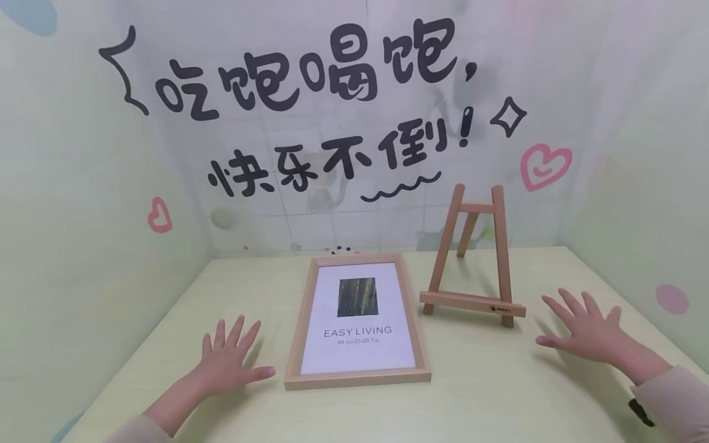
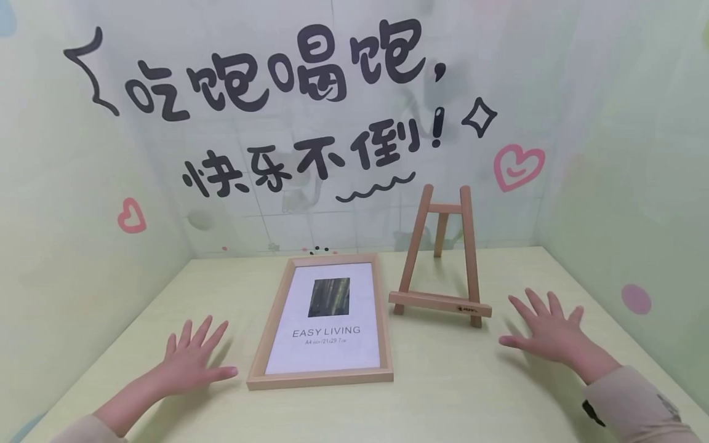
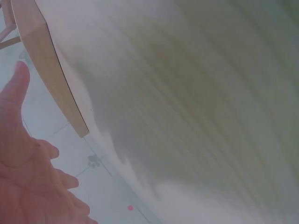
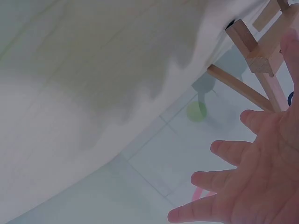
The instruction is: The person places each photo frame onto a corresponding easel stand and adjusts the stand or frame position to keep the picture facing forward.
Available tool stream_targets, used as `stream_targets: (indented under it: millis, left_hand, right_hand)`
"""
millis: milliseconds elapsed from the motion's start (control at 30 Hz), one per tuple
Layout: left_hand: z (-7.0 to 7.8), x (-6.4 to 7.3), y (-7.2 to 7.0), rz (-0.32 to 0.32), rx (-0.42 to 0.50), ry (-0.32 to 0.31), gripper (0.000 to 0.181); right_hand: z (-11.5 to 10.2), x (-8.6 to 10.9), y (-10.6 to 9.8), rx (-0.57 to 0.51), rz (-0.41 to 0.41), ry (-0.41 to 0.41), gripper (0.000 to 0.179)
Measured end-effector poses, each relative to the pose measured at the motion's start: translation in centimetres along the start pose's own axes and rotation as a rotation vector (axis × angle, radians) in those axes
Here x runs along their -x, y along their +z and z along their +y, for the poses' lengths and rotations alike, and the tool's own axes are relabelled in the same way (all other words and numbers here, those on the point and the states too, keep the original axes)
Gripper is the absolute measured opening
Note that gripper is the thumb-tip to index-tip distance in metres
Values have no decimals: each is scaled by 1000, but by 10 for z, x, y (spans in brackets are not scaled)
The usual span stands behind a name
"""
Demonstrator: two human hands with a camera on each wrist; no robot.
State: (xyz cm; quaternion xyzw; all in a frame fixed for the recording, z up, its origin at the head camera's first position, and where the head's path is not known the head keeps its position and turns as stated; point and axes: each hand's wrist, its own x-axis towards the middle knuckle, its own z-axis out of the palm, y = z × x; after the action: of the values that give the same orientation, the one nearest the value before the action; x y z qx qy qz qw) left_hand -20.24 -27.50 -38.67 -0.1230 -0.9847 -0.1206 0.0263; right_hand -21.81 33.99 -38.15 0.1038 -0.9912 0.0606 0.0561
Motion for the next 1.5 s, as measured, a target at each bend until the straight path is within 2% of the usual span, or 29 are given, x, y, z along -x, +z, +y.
stream_targets:
  millis: [133,233,400,500,567,700,767,867,1067,1167,1300,1500]
  left_hand:
    - [1,0,0,6,-16,4,97]
    - [3,-1,-3,-3,4,7,95]
    - [10,-5,-11,-71,109,0,90]
    - [14,-8,-18,-132,230,-7,87]
    - [16,-11,-23,-186,345,-44,86]
    - [18,-14,-30,-285,564,-178,86]
    - [17,-15,-32,-304,633,-217,84]
    - [16,-17,-31,-303,710,-234,81]
    - [14,-21,-28,-268,820,-282,76]
    - [10,-23,-27,-295,868,-280,76]
    - [10,-23,-26,-330,902,-291,75]
    - [19,-21,-24,-311,919,-362,64]
  right_hand:
    - [-3,-2,-2,7,4,-17,90]
    - [-4,-3,-4,27,18,-39,90]
    - [-8,-8,-8,74,56,-79,87]
    - [-13,-11,-14,44,78,-102,84]
    - [-16,-13,-18,-12,96,-125,81]
    - [-25,-15,-28,-174,120,-160,76]
    - [-30,-16,-32,-245,123,-171,76]
    - [-38,-18,-37,-319,118,-175,75]
    - [-51,-21,-45,-509,68,-83,64]
    - [-55,-24,-46,-619,33,-34,60]
    - [-60,-28,-45,-769,-13,-20,59]
    - [-68,-37,-38,-1011,-153,-18,63]
